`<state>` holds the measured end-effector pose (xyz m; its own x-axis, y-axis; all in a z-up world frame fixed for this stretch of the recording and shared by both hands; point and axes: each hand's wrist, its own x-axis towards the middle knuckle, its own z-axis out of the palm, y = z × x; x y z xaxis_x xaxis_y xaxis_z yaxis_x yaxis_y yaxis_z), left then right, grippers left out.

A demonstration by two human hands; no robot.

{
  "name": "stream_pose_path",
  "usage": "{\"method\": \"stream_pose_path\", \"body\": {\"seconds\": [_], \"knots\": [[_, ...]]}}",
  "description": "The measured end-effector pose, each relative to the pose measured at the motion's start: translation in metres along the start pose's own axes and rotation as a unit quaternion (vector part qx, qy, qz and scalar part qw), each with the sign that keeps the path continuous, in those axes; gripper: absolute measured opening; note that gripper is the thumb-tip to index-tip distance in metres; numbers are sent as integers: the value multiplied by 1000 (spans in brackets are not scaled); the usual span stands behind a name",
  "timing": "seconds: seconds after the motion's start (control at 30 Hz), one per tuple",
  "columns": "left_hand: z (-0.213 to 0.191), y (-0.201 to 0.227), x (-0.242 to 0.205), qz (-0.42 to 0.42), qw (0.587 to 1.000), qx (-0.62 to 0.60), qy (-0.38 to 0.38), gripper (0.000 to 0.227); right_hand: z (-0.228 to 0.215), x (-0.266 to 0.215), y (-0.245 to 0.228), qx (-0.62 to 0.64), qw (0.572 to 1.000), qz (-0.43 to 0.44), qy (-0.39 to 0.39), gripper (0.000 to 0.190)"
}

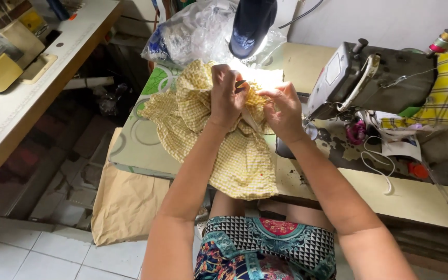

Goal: A person is inspecting a yellow checkered garment at a sewing station, checking the seams and removing loose threads.

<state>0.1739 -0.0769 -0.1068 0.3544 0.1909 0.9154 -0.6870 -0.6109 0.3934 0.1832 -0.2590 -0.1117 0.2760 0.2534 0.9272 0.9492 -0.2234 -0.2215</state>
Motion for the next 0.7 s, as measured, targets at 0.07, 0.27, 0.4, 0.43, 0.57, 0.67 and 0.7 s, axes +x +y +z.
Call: {"method": "stream_pose_path", "body": {"seconds": [0.07, 0.27, 0.4, 0.43, 0.57, 0.67, 0.7], "knots": [[7, -14, -4, -19, 999, -27, 2, 29, 3, -3, 9, -7, 1000, 3, 1, 44], [4, -19, 2, -40, 998, -49, 7, 27, 8, 0, 11, -6, 999, 42, 5, 38], [-9, -4, 17, -25, 995, -90, -36, 18, 7, 8, 4, 11, 998, 61, 25, 31], [-12, 1, 17, -24, 995, -91, -36, 18, 7, 7, 5, 10, 998, 61, 26, 31], [-19, 19, 21, -195, 962, -47, -186, 31, 11, 1, 11, -40, 999, 20, 22, 35], [-9, -4, 7, -300, 931, -93, -189, 38, 12, -4, 16, -79, 997, -10, 7, 35], [-5, -18, -1, -326, 922, -130, -162, 35, 12, -5, 18, -94, 995, -23, -1, 36]]}}
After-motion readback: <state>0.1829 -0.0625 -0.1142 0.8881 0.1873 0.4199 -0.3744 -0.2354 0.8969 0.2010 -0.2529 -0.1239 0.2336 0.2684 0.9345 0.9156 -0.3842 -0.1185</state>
